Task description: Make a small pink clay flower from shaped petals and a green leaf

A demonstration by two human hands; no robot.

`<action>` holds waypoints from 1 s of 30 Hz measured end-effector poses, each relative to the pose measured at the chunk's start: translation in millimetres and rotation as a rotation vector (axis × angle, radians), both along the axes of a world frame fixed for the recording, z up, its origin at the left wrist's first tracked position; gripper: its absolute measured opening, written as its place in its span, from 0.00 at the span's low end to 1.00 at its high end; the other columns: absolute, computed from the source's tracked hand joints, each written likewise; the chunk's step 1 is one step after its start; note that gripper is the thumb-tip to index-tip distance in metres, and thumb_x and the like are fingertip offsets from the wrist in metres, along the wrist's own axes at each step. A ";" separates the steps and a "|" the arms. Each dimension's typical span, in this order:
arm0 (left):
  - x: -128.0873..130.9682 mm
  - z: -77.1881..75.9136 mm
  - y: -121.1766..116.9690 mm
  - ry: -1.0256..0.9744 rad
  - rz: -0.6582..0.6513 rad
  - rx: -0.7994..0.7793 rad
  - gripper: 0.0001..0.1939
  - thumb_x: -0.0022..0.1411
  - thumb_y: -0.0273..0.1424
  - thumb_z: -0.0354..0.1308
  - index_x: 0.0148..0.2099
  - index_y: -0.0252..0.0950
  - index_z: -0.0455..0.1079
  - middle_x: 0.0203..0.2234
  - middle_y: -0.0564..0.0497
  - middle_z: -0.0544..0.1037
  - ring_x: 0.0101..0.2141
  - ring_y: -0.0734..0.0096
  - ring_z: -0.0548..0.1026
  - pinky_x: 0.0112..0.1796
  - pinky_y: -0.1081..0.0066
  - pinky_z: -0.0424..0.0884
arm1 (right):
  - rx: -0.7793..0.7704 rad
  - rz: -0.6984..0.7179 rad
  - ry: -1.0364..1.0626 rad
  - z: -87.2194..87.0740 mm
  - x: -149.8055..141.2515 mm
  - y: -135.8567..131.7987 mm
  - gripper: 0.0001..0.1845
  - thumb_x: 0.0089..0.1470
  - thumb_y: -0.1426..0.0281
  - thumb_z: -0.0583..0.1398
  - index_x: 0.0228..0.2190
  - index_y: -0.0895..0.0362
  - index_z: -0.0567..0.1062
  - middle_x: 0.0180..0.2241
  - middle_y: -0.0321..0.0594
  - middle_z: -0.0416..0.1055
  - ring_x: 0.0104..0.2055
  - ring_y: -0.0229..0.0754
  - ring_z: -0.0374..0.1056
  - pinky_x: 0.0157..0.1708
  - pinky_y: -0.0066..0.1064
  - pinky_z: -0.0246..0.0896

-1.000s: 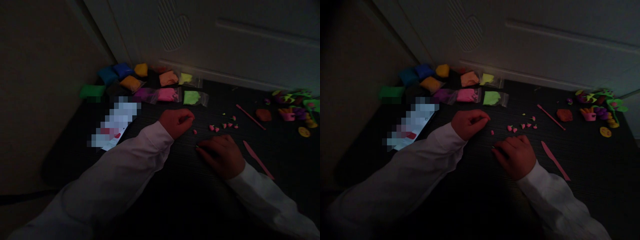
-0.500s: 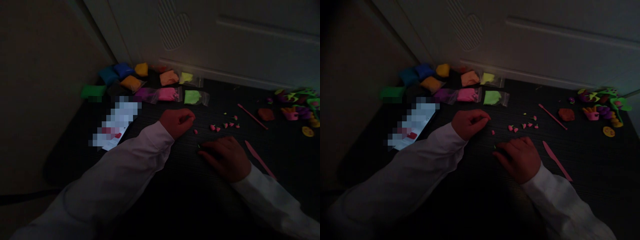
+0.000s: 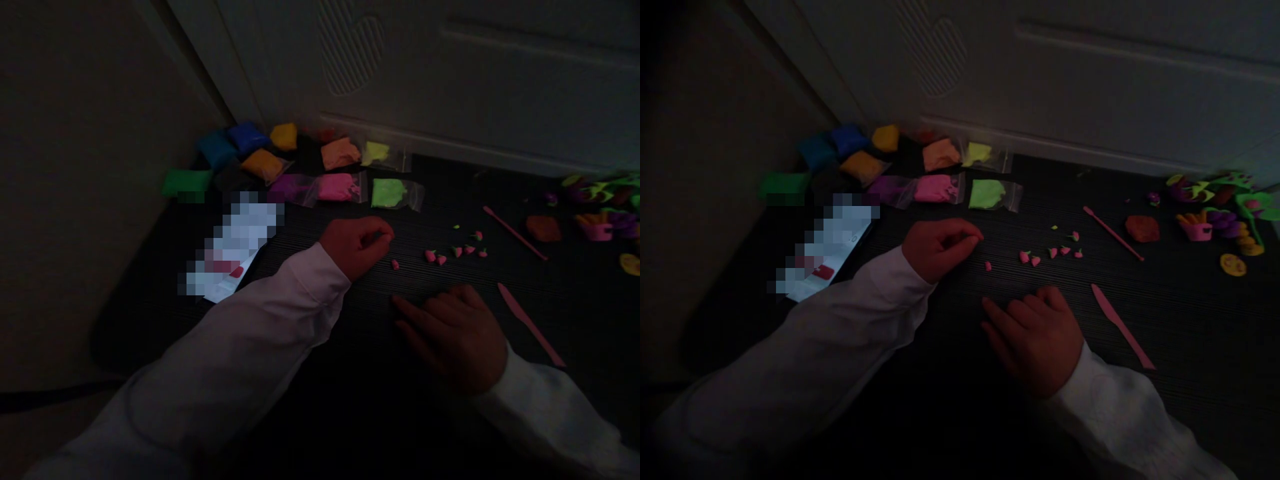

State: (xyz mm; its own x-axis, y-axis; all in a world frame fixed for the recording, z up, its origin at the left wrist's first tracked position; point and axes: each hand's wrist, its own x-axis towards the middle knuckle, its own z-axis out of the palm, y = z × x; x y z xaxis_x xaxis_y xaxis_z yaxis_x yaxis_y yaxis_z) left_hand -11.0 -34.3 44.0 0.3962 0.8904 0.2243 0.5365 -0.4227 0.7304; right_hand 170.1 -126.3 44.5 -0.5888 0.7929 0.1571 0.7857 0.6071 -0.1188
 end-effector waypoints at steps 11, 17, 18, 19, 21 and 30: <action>0.2 -0.1 0.4 0.013 -0.002 0.004 0.09 0.53 0.30 0.49 0.33 0.34 0.70 0.14 0.58 0.64 0.18 0.82 0.61 0.22 0.78 0.56 | -0.020 0.011 -0.014 0.2 3.0 2.4 0.17 0.51 0.66 0.52 0.42 0.56 0.69 0.21 0.36 0.67 0.25 0.36 0.60 0.32 0.35 0.45; -0.3 -1.3 1.3 0.005 -0.007 -0.001 0.09 0.52 0.30 0.50 0.33 0.34 0.70 0.14 0.58 0.64 0.18 0.82 0.61 0.22 0.78 0.56 | -0.024 0.011 -0.020 0.1 3.7 2.9 0.17 0.51 0.66 0.53 0.43 0.55 0.69 0.21 0.35 0.67 0.25 0.36 0.60 0.33 0.35 0.45; -0.3 -1.5 1.5 0.005 -0.007 -0.004 0.09 0.52 0.31 0.50 0.33 0.34 0.70 0.14 0.58 0.64 0.18 0.82 0.61 0.22 0.78 0.55 | -0.028 0.016 -0.024 0.1 3.6 2.9 0.17 0.51 0.66 0.52 0.43 0.55 0.69 0.22 0.35 0.67 0.25 0.37 0.60 0.33 0.35 0.45; -0.4 -1.7 1.6 0.006 -0.007 -0.005 0.10 0.52 0.31 0.50 0.33 0.34 0.70 0.14 0.58 0.64 0.18 0.82 0.61 0.22 0.78 0.55 | -0.028 0.014 -0.027 0.0 3.6 2.9 0.17 0.51 0.66 0.52 0.43 0.55 0.69 0.22 0.35 0.67 0.25 0.37 0.60 0.33 0.35 0.45; -0.2 -1.9 1.6 0.009 -0.006 -0.004 0.10 0.52 0.31 0.50 0.32 0.34 0.70 0.13 0.58 0.64 0.18 0.82 0.61 0.22 0.78 0.55 | -0.014 -0.011 -0.029 -0.4 4.0 3.2 0.17 0.51 0.66 0.52 0.43 0.56 0.69 0.22 0.36 0.68 0.26 0.37 0.60 0.33 0.35 0.45; -0.2 -3.4 2.1 0.029 -0.009 0.003 0.09 0.52 0.30 0.50 0.34 0.35 0.70 0.13 0.59 0.62 0.18 0.82 0.60 0.22 0.78 0.55 | -0.002 -0.058 0.023 -1.9 5.2 4.4 0.17 0.51 0.67 0.52 0.43 0.58 0.68 0.23 0.37 0.69 0.25 0.36 0.61 0.33 0.33 0.46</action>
